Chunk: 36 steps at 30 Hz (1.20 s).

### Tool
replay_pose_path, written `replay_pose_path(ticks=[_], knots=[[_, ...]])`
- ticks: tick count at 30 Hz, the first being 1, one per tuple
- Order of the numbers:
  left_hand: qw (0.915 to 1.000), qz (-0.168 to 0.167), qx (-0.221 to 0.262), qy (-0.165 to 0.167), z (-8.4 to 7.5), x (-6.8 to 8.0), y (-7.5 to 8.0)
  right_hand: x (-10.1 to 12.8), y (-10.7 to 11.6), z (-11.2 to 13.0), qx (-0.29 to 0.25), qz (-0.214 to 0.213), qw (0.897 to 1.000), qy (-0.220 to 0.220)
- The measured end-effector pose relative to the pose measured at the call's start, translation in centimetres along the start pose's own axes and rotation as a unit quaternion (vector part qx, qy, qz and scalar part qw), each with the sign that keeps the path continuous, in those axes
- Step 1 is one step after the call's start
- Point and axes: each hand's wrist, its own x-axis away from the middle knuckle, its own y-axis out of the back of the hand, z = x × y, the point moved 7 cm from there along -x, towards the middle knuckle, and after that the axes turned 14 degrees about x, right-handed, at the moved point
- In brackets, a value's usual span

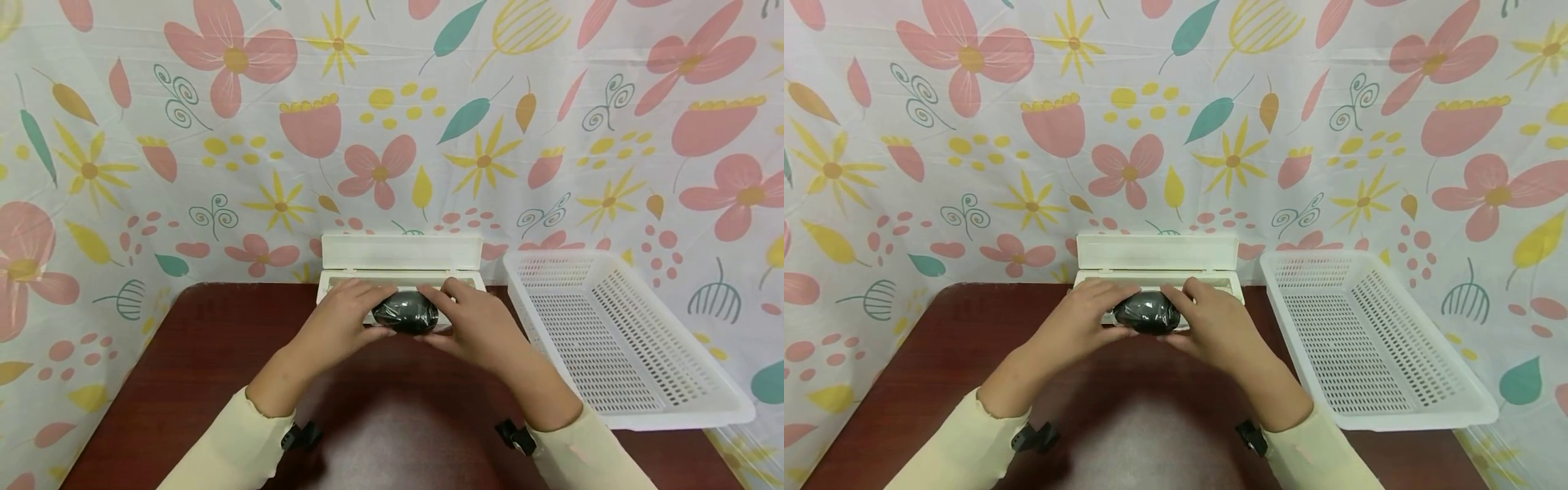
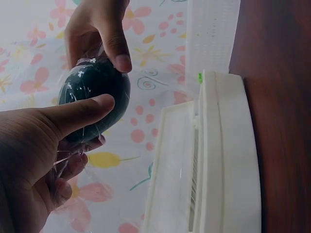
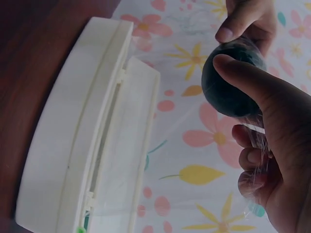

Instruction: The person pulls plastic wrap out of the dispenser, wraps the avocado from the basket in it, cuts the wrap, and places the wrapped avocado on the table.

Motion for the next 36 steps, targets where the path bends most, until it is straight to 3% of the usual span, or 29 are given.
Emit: replay_pose_path(ticks=[11,18,28,36], knots=[[0.9993,0.032,0.007,0.016,0.1,1.8,-2.3,1.9,-2.1,1.3,-0.042,0.104,0.994,-0.001],[0.9981,0.044,0.036,0.023,0.9,2.9,-4.0,3.2,-3.5,1.9,-0.058,0.135,0.989,-0.007],[0.9867,0.088,0.089,0.104,2.6,4.1,-6.4,4.8,-5.8,2.6,-0.081,0.188,0.978,-0.026],[0.9777,0.094,0.139,0.127,3.9,4.4,-7.6,5.5,-7.1,2.7,-0.078,0.196,0.977,-0.032]])
